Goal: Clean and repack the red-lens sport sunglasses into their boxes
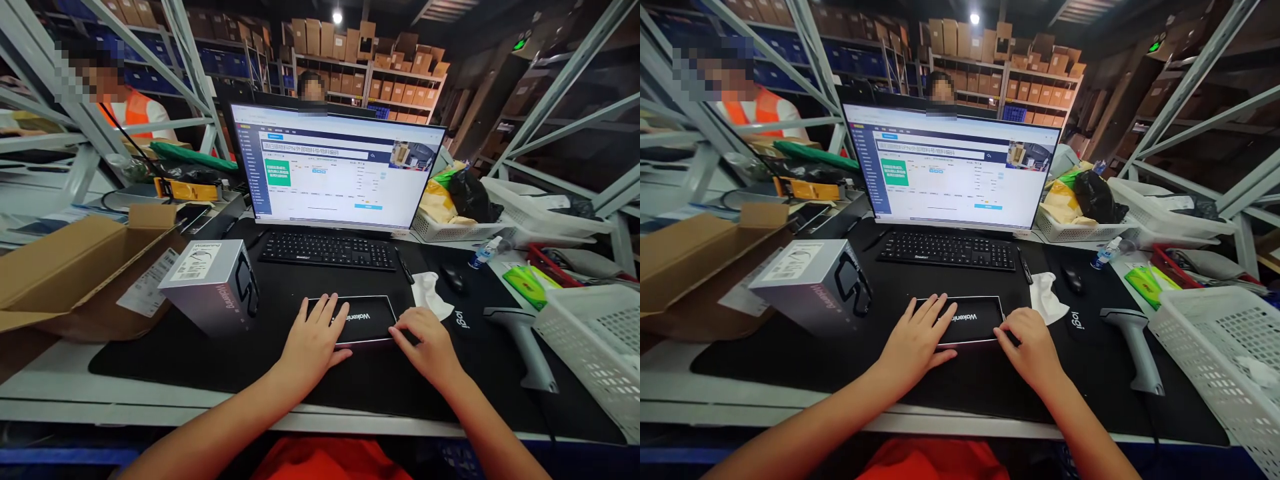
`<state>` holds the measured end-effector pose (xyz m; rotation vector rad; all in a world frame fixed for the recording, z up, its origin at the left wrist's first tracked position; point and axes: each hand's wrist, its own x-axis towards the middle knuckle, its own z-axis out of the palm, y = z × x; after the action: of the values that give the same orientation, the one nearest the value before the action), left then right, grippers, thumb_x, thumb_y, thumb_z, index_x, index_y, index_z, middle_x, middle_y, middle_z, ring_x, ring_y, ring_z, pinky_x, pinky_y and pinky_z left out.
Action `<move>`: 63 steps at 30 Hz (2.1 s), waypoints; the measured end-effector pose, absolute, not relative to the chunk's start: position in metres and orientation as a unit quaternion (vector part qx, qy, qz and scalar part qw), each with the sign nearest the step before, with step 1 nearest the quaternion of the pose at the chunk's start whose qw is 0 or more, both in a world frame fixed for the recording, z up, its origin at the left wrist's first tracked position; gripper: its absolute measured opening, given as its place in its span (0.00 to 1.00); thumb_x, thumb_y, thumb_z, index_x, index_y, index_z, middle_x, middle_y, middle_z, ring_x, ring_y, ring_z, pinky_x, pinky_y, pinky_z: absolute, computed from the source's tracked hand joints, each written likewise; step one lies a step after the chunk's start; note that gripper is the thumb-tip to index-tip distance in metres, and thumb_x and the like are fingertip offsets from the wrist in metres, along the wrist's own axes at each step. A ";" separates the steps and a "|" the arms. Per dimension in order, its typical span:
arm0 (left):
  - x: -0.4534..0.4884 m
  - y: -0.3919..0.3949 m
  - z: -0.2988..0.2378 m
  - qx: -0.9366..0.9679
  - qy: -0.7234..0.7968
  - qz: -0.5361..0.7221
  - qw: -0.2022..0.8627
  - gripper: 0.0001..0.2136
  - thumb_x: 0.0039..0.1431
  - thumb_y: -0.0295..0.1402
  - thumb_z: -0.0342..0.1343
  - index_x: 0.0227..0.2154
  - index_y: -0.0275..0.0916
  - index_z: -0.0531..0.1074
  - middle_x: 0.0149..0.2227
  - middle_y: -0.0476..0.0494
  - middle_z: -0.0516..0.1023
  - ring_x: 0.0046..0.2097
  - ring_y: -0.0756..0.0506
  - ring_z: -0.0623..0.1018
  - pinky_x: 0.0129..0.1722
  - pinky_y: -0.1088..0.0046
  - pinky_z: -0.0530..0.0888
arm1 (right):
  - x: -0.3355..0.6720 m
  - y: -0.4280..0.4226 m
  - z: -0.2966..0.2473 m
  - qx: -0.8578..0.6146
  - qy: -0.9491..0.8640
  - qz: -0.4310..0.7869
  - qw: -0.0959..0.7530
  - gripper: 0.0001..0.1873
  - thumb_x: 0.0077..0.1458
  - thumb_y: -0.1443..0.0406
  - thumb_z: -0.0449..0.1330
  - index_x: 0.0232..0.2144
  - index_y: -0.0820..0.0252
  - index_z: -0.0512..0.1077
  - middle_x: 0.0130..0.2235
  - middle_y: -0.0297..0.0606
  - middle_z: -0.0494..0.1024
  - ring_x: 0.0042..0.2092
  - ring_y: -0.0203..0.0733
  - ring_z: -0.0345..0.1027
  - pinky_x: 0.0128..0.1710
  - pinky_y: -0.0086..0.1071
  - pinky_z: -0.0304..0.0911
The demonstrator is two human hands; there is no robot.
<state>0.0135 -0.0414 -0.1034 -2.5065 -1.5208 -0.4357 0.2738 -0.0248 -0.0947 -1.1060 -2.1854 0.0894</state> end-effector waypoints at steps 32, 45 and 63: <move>-0.177 -0.008 0.033 -0.794 -0.601 -0.085 -0.019 0.51 0.35 0.46 0.69 0.65 0.36 0.58 0.56 0.31 0.70 0.58 0.30 0.69 0.58 0.51 0.68 | 0.216 0.030 -0.068 -0.316 -0.938 0.142 0.025 0.23 0.43 0.59 0.70 0.17 0.57 0.57 0.57 0.50 0.67 0.60 0.63 0.61 0.52 0.50 0.64; -0.196 -0.076 -0.084 -0.532 -0.490 -0.613 -0.319 0.55 0.35 0.58 0.71 0.63 0.44 0.51 0.64 0.30 0.61 0.65 0.29 0.65 0.64 0.47 0.64 | 0.259 0.018 -0.067 -0.367 -0.892 0.210 0.160 0.27 0.45 0.57 0.69 0.18 0.57 0.53 0.61 0.47 0.64 0.56 0.58 0.66 0.49 0.46 0.66; -0.148 -0.059 -0.136 -0.595 -0.403 -0.484 -0.499 0.52 0.33 0.54 0.74 0.60 0.48 0.52 0.59 0.34 0.62 0.62 0.29 0.67 0.63 0.44 0.60 | 0.290 -0.015 -0.056 -0.399 -0.895 0.200 0.033 0.21 0.44 0.59 0.70 0.18 0.57 0.60 0.59 0.44 0.65 0.57 0.57 0.66 0.51 0.44 0.67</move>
<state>-0.1484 -0.0593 -0.1361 -2.8765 -1.9462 -2.3377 0.2900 -0.0146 -0.0558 -1.2267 -2.7530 0.6143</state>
